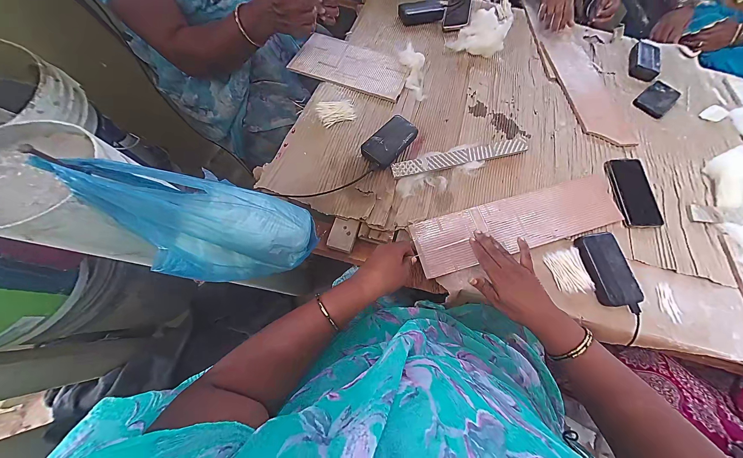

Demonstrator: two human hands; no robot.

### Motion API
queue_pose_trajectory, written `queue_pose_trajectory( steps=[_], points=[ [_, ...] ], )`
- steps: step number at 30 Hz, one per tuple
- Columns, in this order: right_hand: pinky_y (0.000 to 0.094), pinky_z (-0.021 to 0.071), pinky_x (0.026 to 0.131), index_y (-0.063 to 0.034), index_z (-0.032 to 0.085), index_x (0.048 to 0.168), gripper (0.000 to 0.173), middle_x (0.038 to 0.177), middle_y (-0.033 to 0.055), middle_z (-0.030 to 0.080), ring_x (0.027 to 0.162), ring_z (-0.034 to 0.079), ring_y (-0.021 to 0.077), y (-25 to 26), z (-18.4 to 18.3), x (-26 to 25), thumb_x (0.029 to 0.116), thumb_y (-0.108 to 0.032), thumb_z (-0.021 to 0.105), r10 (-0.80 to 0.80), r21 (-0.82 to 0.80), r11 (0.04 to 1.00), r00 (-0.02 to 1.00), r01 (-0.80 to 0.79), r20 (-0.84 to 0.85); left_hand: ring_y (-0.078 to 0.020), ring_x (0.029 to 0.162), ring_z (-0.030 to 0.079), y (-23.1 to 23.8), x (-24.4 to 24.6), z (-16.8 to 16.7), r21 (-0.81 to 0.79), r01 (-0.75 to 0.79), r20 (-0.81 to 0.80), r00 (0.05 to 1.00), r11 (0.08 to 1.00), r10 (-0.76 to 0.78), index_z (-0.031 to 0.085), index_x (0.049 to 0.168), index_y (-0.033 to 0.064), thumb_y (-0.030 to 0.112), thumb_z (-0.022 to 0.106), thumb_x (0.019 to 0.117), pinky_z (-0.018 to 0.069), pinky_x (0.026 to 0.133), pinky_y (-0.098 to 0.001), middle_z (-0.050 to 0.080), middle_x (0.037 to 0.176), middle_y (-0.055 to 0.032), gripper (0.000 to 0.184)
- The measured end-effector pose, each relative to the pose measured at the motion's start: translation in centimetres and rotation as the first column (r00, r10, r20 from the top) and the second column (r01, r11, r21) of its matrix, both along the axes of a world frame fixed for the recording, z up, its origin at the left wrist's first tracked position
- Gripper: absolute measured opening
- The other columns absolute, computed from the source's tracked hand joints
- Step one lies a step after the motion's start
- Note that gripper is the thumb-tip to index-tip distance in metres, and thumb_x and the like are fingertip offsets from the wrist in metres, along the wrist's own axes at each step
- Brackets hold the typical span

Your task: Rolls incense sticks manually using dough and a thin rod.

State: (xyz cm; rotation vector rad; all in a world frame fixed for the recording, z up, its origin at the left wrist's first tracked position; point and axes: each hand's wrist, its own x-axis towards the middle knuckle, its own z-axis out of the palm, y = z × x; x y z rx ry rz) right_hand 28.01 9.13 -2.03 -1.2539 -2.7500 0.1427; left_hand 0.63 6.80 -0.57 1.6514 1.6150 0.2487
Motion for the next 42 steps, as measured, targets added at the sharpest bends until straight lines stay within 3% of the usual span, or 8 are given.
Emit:
queue_pose_trajectory(
  steps=[3,9,12,18,21,27,33,42],
  points=[
    [0.0704,0.0101,0.121,-0.0045,0.034,0.159,0.073,0.167,0.0134,0.031,0.156,0.027,0.0307,2.7,-0.3,-2.7,0.1068,-0.056,0.029,-0.062,0.015,0.998,0.998,0.062,-0.007,-0.0342,0.109,0.067,0.5,-0.7,0.3,0.062,-0.045,-0.054,0.997,0.997,0.048,0.066,0.124,0.0012,0.019,0.049,0.1095,0.0516,0.099,-0.0547,0.070,0.113,-0.0193,0.029],
    [0.0667,0.0037,0.123,-0.0086,0.027,0.163,0.073,0.170,0.0085,0.024,0.158,0.018,0.0255,4.9,-1.9,-7.1,0.1072,-0.056,0.030,0.100,-0.071,0.993,0.993,-0.096,0.060,-0.0341,0.113,0.067,0.6,-1.0,0.1,0.113,-0.032,-0.134,0.990,0.993,0.048,0.067,0.124,0.0040,0.017,0.051,0.1082,0.0522,0.099,-0.0549,0.070,0.116,-0.0178,0.026],
    [0.0674,0.0022,0.122,-0.0084,0.023,0.164,0.078,0.171,0.0090,0.020,0.159,0.014,0.0253,2.9,-2.1,-6.1,0.1059,-0.060,0.026,0.116,-0.133,0.986,0.989,-0.103,0.094,-0.0346,0.116,0.066,0.4,-0.9,0.3,0.060,0.002,-0.146,0.989,0.998,0.007,0.066,0.126,0.0035,0.018,0.052,0.1079,0.0510,0.101,-0.0554,0.069,0.120,-0.0179,0.028],
    [0.0709,0.0008,0.121,-0.0092,0.027,0.163,0.083,0.170,0.0091,0.025,0.158,0.021,0.0258,-1.6,0.4,-2.5,0.1036,-0.067,0.020,0.190,-0.272,0.952,0.970,-0.143,0.154,-0.0324,0.109,0.067,0.3,-0.5,0.2,-0.037,0.142,-0.079,0.986,0.989,-0.144,0.068,0.121,0.0031,0.021,0.051,0.1085,0.0507,0.098,-0.0540,0.070,0.112,-0.0178,0.027],
    [0.0746,0.0057,0.119,-0.0084,0.039,0.158,0.079,0.164,0.0101,0.038,0.152,0.035,0.0275,-1.1,0.7,-1.3,0.1046,-0.065,0.024,0.121,-0.182,0.977,0.991,-0.109,0.054,-0.0334,0.108,0.067,0.2,-0.7,0.1,0.022,0.122,-0.052,0.991,0.992,-0.120,0.068,0.117,0.0005,0.018,0.052,0.1078,0.0510,0.098,-0.0535,0.069,0.111,-0.0188,0.025],
    [0.0690,0.0098,0.121,-0.0048,0.034,0.160,0.065,0.167,0.0133,0.031,0.156,0.026,0.0300,2.8,-0.2,-4.5,0.1092,-0.045,0.036,-0.079,-0.056,0.995,0.996,0.081,0.036,-0.0351,0.115,0.066,0.3,-1.5,1.0,0.097,-0.017,-0.033,0.999,0.995,0.020,0.068,0.122,0.0002,0.014,0.053,0.1071,0.0507,0.101,-0.0543,0.068,0.120,-0.0198,0.025],
    [0.0668,0.0066,0.123,-0.0076,0.028,0.162,0.070,0.170,0.0099,0.025,0.158,0.019,0.0262,4.3,-2.4,-7.4,0.1084,-0.053,0.027,0.106,-0.063,0.993,0.992,-0.101,0.075,-0.0359,0.121,0.063,0.7,-1.9,-0.1,0.136,0.029,-0.091,0.996,0.990,-0.017,0.066,0.125,0.0014,0.014,0.051,0.1074,0.0496,0.104,-0.0541,0.065,0.125,-0.0202,0.026],
    [0.0619,0.0043,0.125,-0.0087,0.021,0.164,0.079,0.172,0.0084,0.019,0.159,0.014,0.0236,-1.9,-0.8,-5.1,0.1063,-0.062,0.015,0.066,-0.208,0.978,0.971,-0.017,0.231,-0.0386,0.122,0.062,0.1,-1.0,-0.3,0.084,0.163,-0.162,0.976,0.983,-0.148,0.065,0.124,-0.0005,0.018,0.053,0.1069,0.0493,0.103,-0.0570,0.065,0.125,-0.0215,0.028]
  ],
)
